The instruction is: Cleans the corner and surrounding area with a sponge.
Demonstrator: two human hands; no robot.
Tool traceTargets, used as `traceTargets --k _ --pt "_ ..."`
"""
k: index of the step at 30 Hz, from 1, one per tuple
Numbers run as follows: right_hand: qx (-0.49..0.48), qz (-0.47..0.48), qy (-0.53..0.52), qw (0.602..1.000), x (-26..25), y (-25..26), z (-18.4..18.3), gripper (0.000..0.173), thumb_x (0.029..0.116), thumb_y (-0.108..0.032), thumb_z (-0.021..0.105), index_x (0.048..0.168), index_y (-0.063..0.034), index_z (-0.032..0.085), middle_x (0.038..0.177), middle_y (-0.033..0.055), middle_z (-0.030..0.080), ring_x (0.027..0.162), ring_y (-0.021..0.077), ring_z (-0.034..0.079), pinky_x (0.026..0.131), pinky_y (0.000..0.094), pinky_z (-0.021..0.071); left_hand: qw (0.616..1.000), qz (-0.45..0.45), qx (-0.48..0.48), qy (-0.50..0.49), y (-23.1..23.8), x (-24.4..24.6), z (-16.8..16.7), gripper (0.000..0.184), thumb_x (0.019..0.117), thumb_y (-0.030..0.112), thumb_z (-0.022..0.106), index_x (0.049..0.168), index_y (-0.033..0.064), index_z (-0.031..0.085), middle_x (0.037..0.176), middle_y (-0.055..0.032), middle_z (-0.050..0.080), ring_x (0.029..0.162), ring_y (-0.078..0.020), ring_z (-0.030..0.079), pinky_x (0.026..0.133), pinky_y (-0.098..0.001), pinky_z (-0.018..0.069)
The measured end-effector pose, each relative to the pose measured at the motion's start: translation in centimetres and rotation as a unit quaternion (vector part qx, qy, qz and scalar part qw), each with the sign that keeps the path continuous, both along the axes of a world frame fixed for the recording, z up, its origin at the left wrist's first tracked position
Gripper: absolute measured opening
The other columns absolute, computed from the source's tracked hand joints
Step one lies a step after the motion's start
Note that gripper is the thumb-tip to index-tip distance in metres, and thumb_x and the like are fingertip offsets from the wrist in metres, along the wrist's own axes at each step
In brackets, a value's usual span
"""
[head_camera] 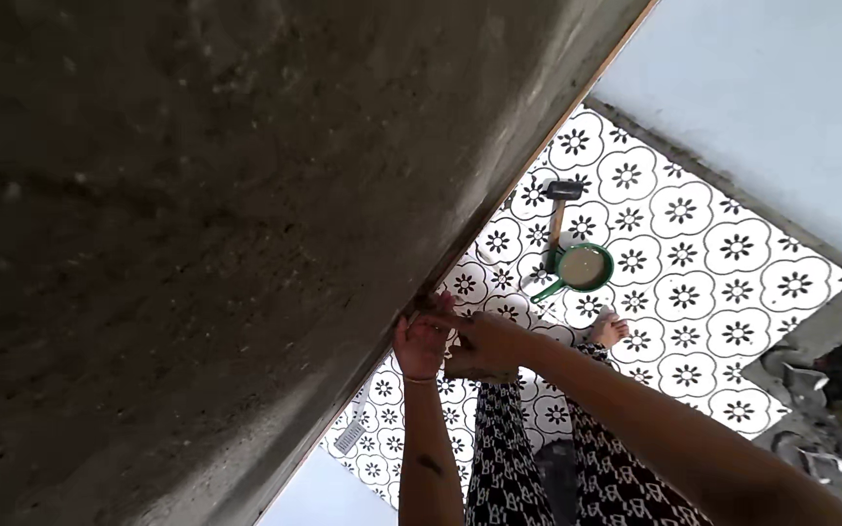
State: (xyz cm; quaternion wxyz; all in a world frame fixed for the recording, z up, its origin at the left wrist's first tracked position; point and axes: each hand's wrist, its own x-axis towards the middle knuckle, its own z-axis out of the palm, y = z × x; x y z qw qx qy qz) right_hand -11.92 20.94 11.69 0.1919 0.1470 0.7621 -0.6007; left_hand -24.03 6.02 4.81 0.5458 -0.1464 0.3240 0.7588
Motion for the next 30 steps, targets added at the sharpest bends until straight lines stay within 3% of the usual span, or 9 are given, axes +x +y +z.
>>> traceTargets --k 3,6,8,11,16,21,24,27,30 --pt "0.013 -0.052 -0.036 0.998 0.7 0.6 1.1 0.057 0.1037 -0.035 0.056 0.157 -0.0188 0.043 0.097 0.0211 0.068 0.087 0.0371 0.066 0.083 0.0587 0.051 1.0 -0.006 -0.014 0.003 0.2 0.0 0.1 0.075 0.1057 0.045 0.006 0.128 -0.0048 0.057 0.132 -0.0237 0.064 0.126 -0.0381 0.061 0.106 -0.0482 0.0502" --pt "-0.087 -0.215 -0.002 0.973 2.1 1.4 1.0 0.032 0.1053 -0.021 0.055 0.132 -0.0053 0.063 0.088 0.0109 0.068 0.073 0.0155 0.061 0.073 0.0364 0.0533 0.999 -0.031 -0.024 0.026 0.2 0.1 0.4 0.072 0.1067 0.043 0.006 0.128 -0.0022 0.058 0.132 -0.02 0.066 0.124 -0.0335 0.064 0.103 -0.0437 0.053" --pt "-0.144 -0.308 0.007 0.94 2.9 1.8 0.8 0.026 0.107 -0.022 0.051 0.119 -0.0044 0.066 0.085 0.0059 0.066 0.073 0.0101 0.06 0.072 0.0322 0.0527 0.999 -0.034 -0.024 0.035 0.2 0.1 0.3 0.069 0.1072 0.041 0.01 0.128 -0.0006 0.061 0.131 -0.0191 0.067 0.123 -0.0327 0.065 0.102 -0.0429 0.0541" --pt "-0.167 -0.318 0.012 0.933 2.7 2.3 0.7 0.031 0.1072 -0.027 0.053 0.132 -0.0119 0.065 0.092 0.0049 0.07 0.076 0.0094 0.064 0.073 0.0309 0.0551 0.999 -0.034 -0.004 0.037 0.0 0.0 -0.3 0.069 0.1072 0.042 0.012 0.126 0.0006 0.064 0.13 -0.0191 0.067 0.122 -0.0318 0.065 0.1 -0.0422 0.0541" --pt "-0.143 -0.154 0.015 0.977 -1.1 2.7 -1.5 0.048 0.1011 -0.02 0.064 0.147 -0.0086 0.052 0.111 0.0164 0.07 0.086 0.0199 0.068 0.083 0.0411 0.0566 0.998 -0.031 -0.022 0.055 -0.1 0.2 -0.1 0.066 0.1065 0.046 0.015 0.118 0.0089 0.069 0.117 -0.0106 0.074 0.11 -0.0238 0.071 0.093 -0.0416 0.0577" --pt "-0.151 -0.117 0.045 0.98 -2.8 2.2 -3.2 0.042 0.1006 -0.015 0.063 0.142 -0.0069 0.057 0.113 0.0128 0.071 0.096 0.0156 0.068 0.09 0.0364 0.0558 0.998 -0.029 -0.024 0.047 -0.1 0.2 0.4 0.057 0.1074 0.046 0.025 0.11 0.0131 0.071 0.103 -0.005 0.076 0.095 -0.0176 0.073 0.084 -0.0387 0.0606" --pt "-0.15 -0.084 0.05 0.984 -2.1 1.2 -3.2 0.037 0.099 -0.013 0.065 0.135 -0.0071 0.063 0.124 0.0149 0.067 0.108 0.0209 0.067 0.097 0.0412 0.0536 0.997 -0.047 -0.034 0.058 -0.3 0.1 0.3 0.06 0.1078 0.049 0.021 0.123 0.0121 0.066 0.113 -0.0063 0.074 0.103 -0.0184 0.071 0.088 -0.0383 0.0598" --pt "-0.129 -0.106 0.036 0.985 0.0 0.8 -1.9 0.045 0.1011 -0.021 0.063 0.144 -0.0106 0.058 0.119 0.0157 0.069 0.098 0.0201 0.069 0.091 0.0409 0.0565 0.995 -0.053 -0.045 0.075 0.0 0.6 0.3 0.063 0.1089 0.047 0.014 0.128 0.0102 0.062 0.12 -0.0079 0.071 0.11 -0.0212 0.069 0.094 -0.0394 0.0575" --pt "-0.13 -0.209 -0.002 0.969 2.2 1.2 -0.2 0.035 0.1069 -0.028 0.054 0.132 -0.0067 0.065 0.105 0.0127 0.07 0.09 0.0172 0.065 0.086 0.0402 0.0539 0.99 -0.063 -0.075 0.099 -0.2 1.3 0.0 0.064 0.1093 0.047 0.011 0.126 0.0125 0.062 0.116 -0.0055 0.073 0.106 -0.0186 0.07 0.09 -0.0364 0.0585"
